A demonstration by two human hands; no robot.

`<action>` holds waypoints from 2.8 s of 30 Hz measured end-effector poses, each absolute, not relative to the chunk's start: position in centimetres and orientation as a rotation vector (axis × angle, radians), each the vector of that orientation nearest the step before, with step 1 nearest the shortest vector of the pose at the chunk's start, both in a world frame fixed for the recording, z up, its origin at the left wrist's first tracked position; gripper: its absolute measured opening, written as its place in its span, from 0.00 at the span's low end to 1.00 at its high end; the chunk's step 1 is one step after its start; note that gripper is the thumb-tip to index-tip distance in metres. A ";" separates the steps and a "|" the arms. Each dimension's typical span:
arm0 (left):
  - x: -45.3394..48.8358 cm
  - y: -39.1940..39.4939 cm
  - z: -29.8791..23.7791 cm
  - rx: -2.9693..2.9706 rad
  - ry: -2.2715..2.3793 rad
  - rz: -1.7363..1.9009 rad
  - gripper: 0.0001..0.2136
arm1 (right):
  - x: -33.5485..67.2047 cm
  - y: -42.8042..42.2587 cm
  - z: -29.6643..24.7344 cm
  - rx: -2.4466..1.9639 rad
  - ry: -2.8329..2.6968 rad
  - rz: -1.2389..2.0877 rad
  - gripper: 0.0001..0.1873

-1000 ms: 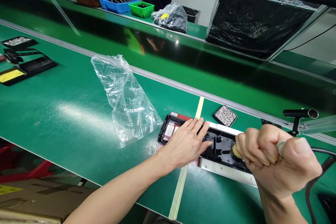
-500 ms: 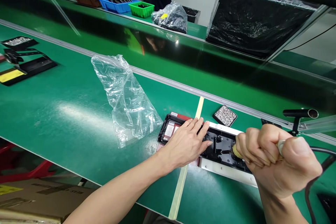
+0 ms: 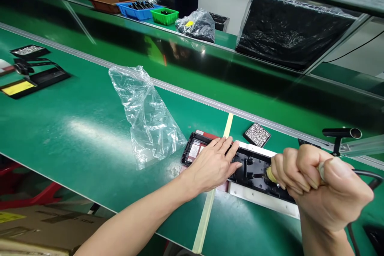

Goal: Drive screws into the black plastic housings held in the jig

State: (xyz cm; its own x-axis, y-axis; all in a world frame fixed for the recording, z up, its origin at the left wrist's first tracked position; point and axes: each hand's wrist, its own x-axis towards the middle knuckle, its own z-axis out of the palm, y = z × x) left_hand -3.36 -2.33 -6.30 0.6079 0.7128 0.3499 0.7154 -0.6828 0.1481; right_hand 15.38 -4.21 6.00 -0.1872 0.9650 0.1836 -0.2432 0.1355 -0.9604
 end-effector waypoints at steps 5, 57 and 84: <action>-3.4 -2.3 -6.2 -2.813 -1.236 -0.614 0.29 | 16.4 -3.7 6.4 -0.738 -1.411 1.430 0.27; -3.4 -2.3 -6.2 -2.808 -1.219 -0.611 0.29 | 16.2 -4.2 5.5 -0.833 -1.051 1.256 0.25; -3.3 -2.3 -6.0 -2.829 -1.239 -0.596 0.28 | 15.8 -4.4 5.7 -0.846 -1.107 1.317 0.27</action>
State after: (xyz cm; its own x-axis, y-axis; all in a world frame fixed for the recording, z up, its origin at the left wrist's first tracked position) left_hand -3.34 -2.33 -5.98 0.6178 0.7092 0.3398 0.7078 -0.6897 0.1525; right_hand 15.77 -4.42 5.72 -0.0789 0.9874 0.1369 -0.3052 0.1068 -0.9463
